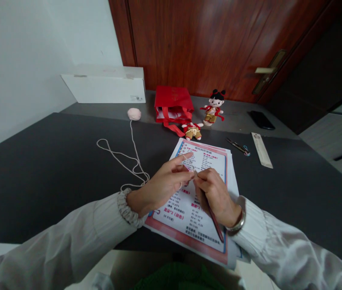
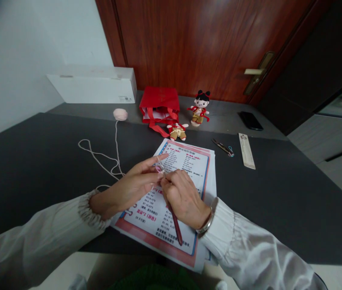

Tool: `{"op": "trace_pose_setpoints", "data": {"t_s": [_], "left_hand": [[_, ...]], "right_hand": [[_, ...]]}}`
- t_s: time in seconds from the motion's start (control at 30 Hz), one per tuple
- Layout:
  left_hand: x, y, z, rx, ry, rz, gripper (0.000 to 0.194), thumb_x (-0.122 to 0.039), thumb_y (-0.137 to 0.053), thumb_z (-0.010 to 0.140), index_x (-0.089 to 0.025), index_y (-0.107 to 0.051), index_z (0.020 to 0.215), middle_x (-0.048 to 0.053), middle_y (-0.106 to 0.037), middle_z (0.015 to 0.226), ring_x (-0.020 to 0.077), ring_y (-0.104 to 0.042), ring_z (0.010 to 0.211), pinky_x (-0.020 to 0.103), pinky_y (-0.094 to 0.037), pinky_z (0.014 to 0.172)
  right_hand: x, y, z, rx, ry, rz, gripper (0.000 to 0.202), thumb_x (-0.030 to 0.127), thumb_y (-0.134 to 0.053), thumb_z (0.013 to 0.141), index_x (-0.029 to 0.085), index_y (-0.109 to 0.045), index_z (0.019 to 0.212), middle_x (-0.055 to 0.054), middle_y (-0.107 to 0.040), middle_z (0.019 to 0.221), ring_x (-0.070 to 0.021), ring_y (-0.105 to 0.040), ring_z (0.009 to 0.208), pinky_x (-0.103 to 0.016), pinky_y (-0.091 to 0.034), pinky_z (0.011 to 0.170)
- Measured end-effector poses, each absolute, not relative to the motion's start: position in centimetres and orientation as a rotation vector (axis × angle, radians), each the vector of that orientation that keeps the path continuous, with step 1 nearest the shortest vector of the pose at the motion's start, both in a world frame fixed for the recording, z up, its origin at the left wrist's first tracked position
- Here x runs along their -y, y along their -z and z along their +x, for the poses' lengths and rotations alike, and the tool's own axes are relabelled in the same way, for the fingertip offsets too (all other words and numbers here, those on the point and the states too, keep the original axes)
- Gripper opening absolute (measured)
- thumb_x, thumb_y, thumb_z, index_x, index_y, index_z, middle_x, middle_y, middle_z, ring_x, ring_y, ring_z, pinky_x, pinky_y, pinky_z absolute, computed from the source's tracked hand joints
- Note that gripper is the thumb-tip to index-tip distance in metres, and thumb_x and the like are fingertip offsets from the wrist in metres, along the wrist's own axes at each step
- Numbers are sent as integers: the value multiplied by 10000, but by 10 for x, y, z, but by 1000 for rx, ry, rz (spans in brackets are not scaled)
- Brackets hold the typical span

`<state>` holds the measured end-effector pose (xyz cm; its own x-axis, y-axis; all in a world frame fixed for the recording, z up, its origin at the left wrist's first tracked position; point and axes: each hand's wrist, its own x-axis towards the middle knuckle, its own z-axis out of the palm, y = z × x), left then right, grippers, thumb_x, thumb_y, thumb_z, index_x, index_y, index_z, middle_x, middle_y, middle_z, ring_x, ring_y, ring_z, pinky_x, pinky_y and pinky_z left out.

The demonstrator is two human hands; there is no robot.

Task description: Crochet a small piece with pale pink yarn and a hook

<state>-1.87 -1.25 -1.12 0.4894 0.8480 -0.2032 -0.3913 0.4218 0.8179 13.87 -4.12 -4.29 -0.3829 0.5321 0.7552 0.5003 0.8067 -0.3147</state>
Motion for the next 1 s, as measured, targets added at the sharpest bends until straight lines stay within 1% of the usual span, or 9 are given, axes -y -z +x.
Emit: {"op": "trace_pose_setpoints", "data": {"t_s": [0.07, 0.2, 0.27, 0.47, 0.6, 0.7, 0.8, 0.9, 1.0], "left_hand": [[11, 10, -21, -626, -803, 742, 551, -88, -692, 696, -160, -577, 1231, -19, -575, 705, 103, -525, 701, 265, -395, 722], [7, 7, -26, -632, -789, 762, 541, -80, -686, 695, -182, -596, 1219, -17, -560, 715, 101, -510, 696, 262, -381, 702], [4, 5, -28, -667, -802, 789, 564, -81, -692, 689, -185, -590, 1234, -18, -554, 713, 101, -500, 682, 261, -376, 684], [-2, 3, -34, -736, -791, 918, 562, -97, -705, 691, -188, -599, 1236, -22, -544, 716, 103, -501, 658, 272, -383, 675], [-4, 2, -38, -769, -720, 1015, 623, -104, -708, 691, -188, -558, 1289, -26, -541, 701, 103, -495, 636, 264, -366, 634], [-5, 3, -41, -765, -683, 1043, 616, -111, -705, 696, -191, -561, 1289, -27, -540, 700, 96, -488, 623, 259, -358, 622], [-6, 3, -43, -743, -662, 1019, 591, -96, -699, 699, -186, -576, 1269, -23, -544, 719, 98, -503, 652, 260, -378, 647], [-7, 3, -45, -718, -621, 1012, 571, -92, -696, 700, -178, -584, 1254, -10, -559, 748, 112, -527, 695, 267, -392, 673], [-9, 3, -47, -683, -541, 1017, 568, -112, -691, 713, -168, -568, 1265, 21, -592, 818, 138, -554, 752, 293, -407, 715]], "right_hand": [[40, 44, 138, 1921, -214, -695, 246, 64, -490, 888, 285, -477, 994, -10, -552, 853, -172, -520, 750, -320, -429, 644], [41, 43, 135, 1571, -684, -759, 98, 170, -529, 906, 265, -507, 917, -7, -550, 862, -159, -544, 770, -310, -449, 664], [42, 43, 136, 1465, -805, -779, 58, 213, -564, 896, 253, -524, 889, -3, -548, 850, -148, -532, 733, -301, -438, 647], [42, 40, 145, 1390, -909, -794, 54, 228, -624, 863, 243, -573, 859, -3, -566, 818, -149, -519, 709, -297, -415, 631], [38, 34, 148, 1311, -1105, -755, 64, 224, -631, 859, 236, -573, 832, 16, -566, 751, -136, -510, 651, -292, -395, 617], [34, 29, 151, 1293, -1211, -728, 75, 216, -613, 869, 229, -564, 814, 29, -552, 688, -128, -492, 604, -282, -380, 591], [33, 26, 156, 1384, -1164, -755, 74, 212, -645, 846, 224, -579, 814, 21, -572, 719, -129, -504, 617, -278, -386, 582], [34, 25, 163, 1519, -1074, -791, 77, 180, -676, 821, 224, -613, 822, 3, -600, 796, -141, -543, 714, -283, -414, 634], [33, 24, 168, 1553, -1126, -769, 87, 159, -681, 817, 229, -631, 826, 1, -612, 826, -136, -553, 734, -277, -421, 647]]}}
